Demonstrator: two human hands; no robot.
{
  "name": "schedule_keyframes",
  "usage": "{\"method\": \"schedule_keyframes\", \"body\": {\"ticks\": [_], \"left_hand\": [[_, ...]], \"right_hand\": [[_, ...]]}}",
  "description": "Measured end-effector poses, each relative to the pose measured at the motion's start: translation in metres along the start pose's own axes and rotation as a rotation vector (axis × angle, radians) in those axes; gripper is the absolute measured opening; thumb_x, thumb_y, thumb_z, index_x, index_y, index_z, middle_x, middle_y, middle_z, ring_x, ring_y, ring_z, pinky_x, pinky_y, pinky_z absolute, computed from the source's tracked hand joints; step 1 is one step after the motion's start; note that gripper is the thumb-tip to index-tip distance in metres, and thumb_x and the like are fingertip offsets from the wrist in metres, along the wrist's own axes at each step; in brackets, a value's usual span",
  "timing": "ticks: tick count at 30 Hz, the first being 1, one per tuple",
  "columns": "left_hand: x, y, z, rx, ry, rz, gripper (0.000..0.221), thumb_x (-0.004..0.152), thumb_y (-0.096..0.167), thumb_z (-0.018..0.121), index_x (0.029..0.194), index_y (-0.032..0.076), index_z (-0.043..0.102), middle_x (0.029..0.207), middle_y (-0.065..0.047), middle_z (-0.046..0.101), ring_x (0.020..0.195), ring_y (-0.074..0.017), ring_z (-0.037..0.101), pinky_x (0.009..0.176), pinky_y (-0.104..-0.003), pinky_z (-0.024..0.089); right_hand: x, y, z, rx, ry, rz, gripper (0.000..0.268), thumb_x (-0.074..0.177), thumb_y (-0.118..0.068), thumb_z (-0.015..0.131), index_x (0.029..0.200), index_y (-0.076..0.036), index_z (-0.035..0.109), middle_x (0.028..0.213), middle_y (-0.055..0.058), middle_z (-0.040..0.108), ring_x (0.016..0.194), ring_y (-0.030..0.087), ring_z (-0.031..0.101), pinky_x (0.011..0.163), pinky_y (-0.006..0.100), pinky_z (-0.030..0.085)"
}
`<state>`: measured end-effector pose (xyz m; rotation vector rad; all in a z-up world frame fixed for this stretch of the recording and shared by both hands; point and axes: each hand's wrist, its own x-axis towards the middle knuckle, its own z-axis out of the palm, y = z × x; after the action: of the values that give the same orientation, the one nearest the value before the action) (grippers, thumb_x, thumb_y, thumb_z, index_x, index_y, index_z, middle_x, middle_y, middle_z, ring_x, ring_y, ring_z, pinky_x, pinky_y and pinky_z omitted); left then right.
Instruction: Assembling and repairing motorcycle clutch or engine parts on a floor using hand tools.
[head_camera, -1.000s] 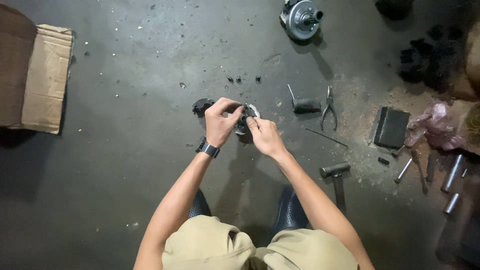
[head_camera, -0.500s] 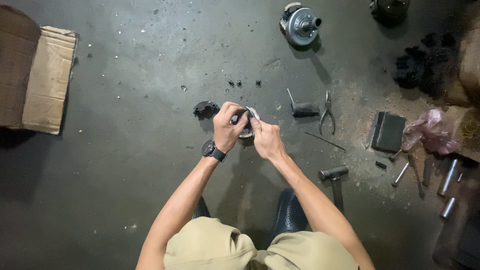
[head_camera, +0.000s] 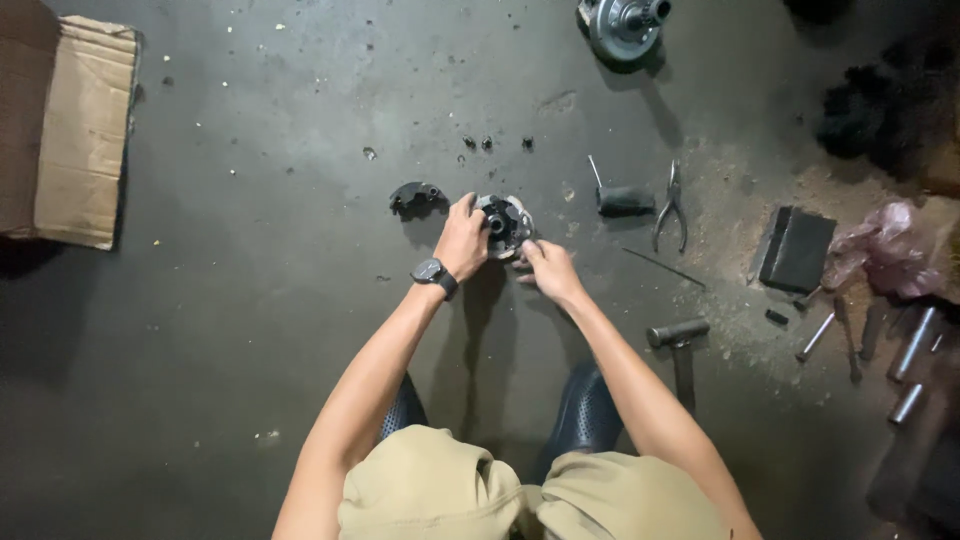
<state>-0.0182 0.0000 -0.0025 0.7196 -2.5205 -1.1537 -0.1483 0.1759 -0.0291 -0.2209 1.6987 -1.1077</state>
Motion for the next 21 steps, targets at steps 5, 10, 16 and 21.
{"method": "schedule_keyframes", "body": {"ticks": [5, 10, 16, 21], "left_hand": [[-0.050, 0.016, -0.010, -0.097, 0.112, -0.117, 0.023, 0.084, 0.007, 0.070, 0.101, -0.007, 0.065, 0.127, -0.034, 0.060, 0.113, -0.0497, 0.061, 0.099, -0.049, 0.051], [-0.084, 0.019, -0.035, -0.277, -0.217, -0.508, 0.022, 0.082, 0.018, 0.076, 0.085, -0.002, 0.070, 0.077, -0.018, 0.073, 0.071, -0.0285, 0.072, 0.070, -0.039, 0.058], [-0.068, 0.014, -0.030, -0.722, -0.164, -0.518, 0.018, 0.081, 0.017, 0.076, 0.079, 0.000, 0.069, 0.079, -0.002, 0.077, 0.072, -0.0075, 0.071, 0.065, -0.028, 0.058], [-0.019, 0.004, -0.022, -0.574, -0.058, -0.476, 0.021, 0.083, 0.014, 0.080, 0.082, -0.003, 0.070, 0.074, -0.006, 0.071, 0.067, -0.0096, 0.063, 0.061, -0.027, 0.053]], "right_hand": [[0.010, -0.003, -0.012, 0.164, -0.007, -0.080, 0.031, 0.108, -0.019, 0.049, 0.110, 0.010, 0.058, 0.103, 0.016, 0.067, 0.096, 0.028, 0.074, 0.081, 0.039, 0.066], [0.012, -0.009, -0.024, 0.391, 0.006, -0.185, 0.030, 0.108, -0.018, 0.046, 0.114, 0.009, 0.057, 0.120, 0.021, 0.070, 0.105, 0.028, 0.075, 0.091, 0.039, 0.065], [-0.020, -0.038, -0.007, -0.125, 0.208, -0.280, 0.030, 0.106, -0.020, 0.052, 0.103, 0.009, 0.061, 0.104, 0.019, 0.074, 0.093, 0.024, 0.075, 0.078, 0.038, 0.065], [-0.034, -0.055, -0.003, -0.335, 0.254, -0.257, 0.032, 0.104, -0.023, 0.058, 0.095, 0.008, 0.059, 0.091, 0.018, 0.075, 0.082, 0.019, 0.077, 0.071, 0.035, 0.061]]}}
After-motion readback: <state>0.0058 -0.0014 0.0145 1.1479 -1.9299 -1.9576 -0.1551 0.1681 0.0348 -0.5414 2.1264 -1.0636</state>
